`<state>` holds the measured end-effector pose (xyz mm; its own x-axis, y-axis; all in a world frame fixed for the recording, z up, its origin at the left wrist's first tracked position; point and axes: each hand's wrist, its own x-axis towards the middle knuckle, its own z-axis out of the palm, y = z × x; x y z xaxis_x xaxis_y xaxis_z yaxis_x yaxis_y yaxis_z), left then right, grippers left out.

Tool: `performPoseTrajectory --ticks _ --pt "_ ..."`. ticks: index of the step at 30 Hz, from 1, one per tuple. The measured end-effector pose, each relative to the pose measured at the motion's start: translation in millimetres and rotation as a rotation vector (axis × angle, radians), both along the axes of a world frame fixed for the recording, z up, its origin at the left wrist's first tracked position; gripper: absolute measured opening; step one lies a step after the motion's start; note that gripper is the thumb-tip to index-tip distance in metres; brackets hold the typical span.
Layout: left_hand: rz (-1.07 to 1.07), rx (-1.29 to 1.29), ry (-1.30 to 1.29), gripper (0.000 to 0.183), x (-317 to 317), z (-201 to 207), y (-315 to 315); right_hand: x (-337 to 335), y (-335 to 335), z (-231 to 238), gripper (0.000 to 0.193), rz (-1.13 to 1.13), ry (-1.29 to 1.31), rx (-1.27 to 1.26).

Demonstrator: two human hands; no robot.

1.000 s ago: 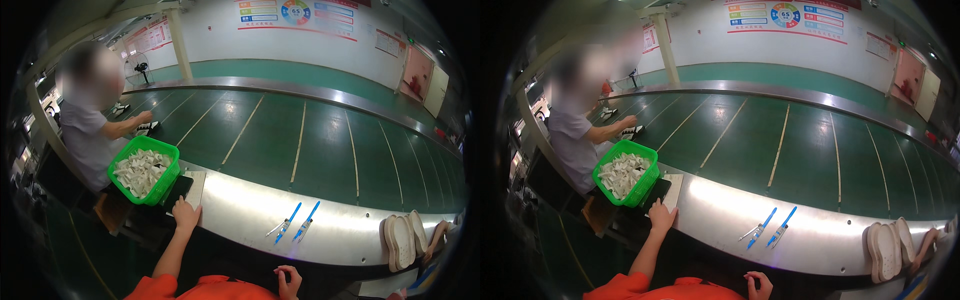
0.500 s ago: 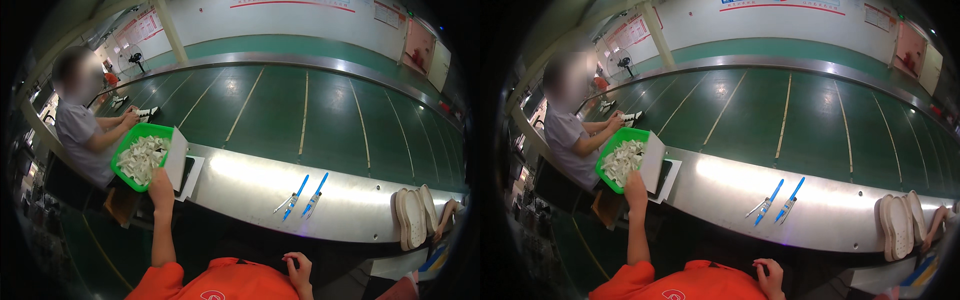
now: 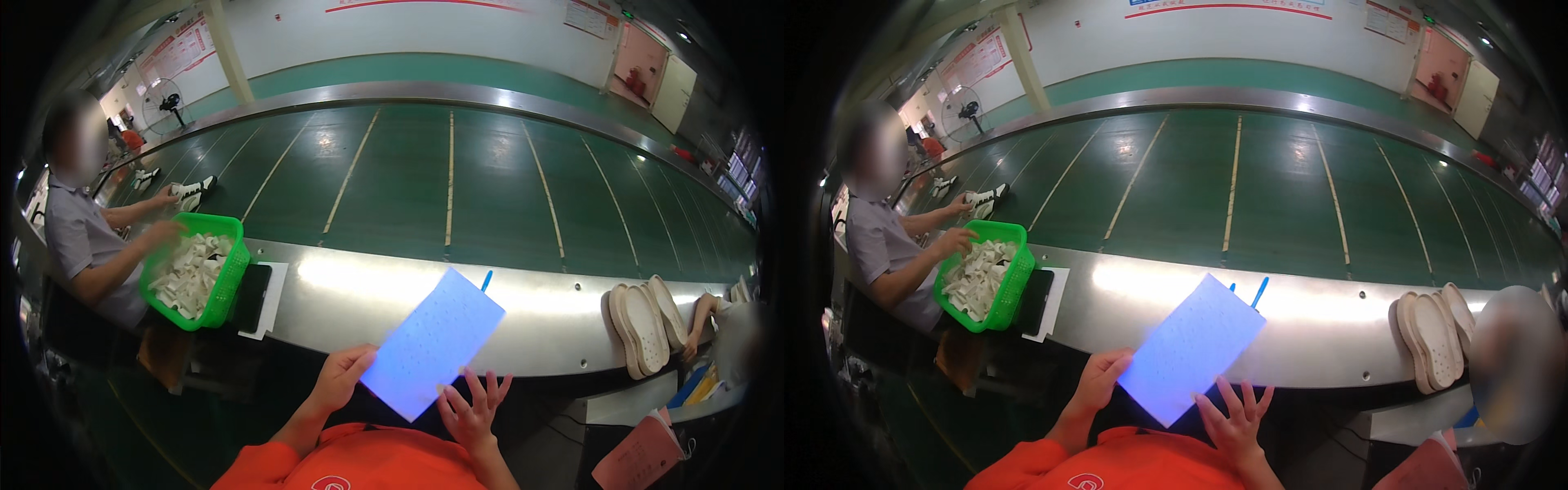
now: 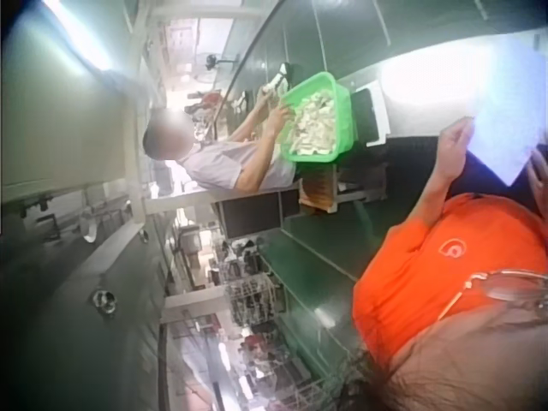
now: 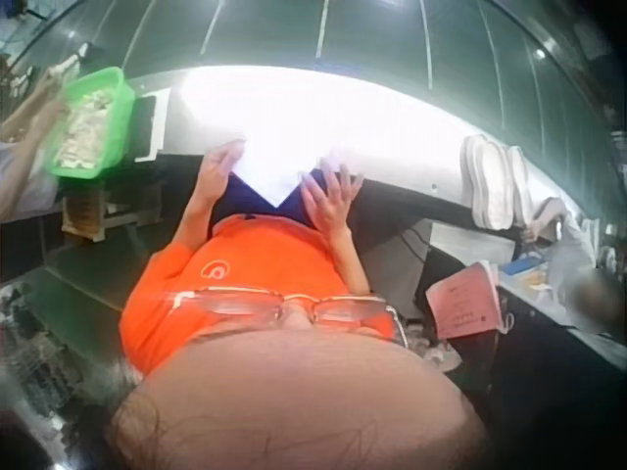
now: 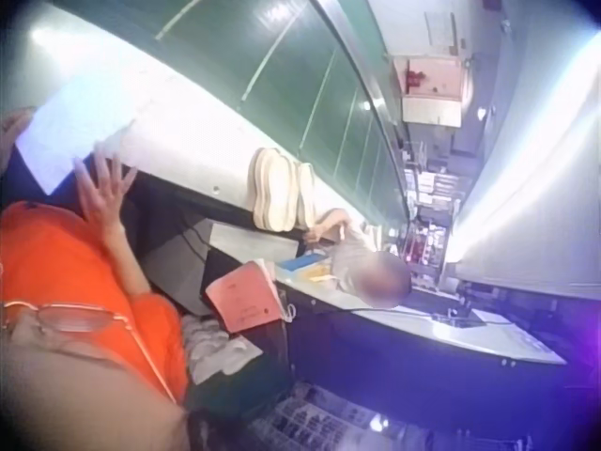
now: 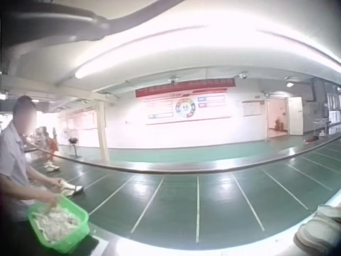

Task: The person reviews a document at a factory workstation, then picks up a sneaker from the conveyor belt and uses a blue pen-like tool to mark or inspect the shoe's sole and upper. The person handles the shoe one at a time and places it back on the belt.

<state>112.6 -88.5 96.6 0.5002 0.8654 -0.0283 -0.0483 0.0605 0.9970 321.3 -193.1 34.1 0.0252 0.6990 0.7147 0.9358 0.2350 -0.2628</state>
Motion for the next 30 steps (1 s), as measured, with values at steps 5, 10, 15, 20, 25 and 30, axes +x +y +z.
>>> performPoseTrajectory --ticks 5,10,15,20,25,30 --pt "-0.228 0.012 -0.105 0.035 -4 1 -12 5 0 34 0.018 -0.008 0.13 0.021" --pt "0.077 0.227 -0.102 0.056 10 18 -22 -3 -11 32 0.008 0.082 1.205 -0.101" --pt "0.192 0.356 -0.049 0.058 15 20 -22 -12 -6 42 0.023 0.17 1.545 -0.091" --pt "0.056 0.306 -0.011 0.034 -1 11 -34 -19 -3 45 0.028 0.14 1.57 -0.049" --pt "-0.003 0.325 0.215 0.02 -11 4 -38 -23 -6 39 0.032 0.176 1.596 -0.055" --pt "0.181 0.292 0.06 0.024 -1 12 -35 -26 -12 29 0.04 0.19 1.547 0.045"
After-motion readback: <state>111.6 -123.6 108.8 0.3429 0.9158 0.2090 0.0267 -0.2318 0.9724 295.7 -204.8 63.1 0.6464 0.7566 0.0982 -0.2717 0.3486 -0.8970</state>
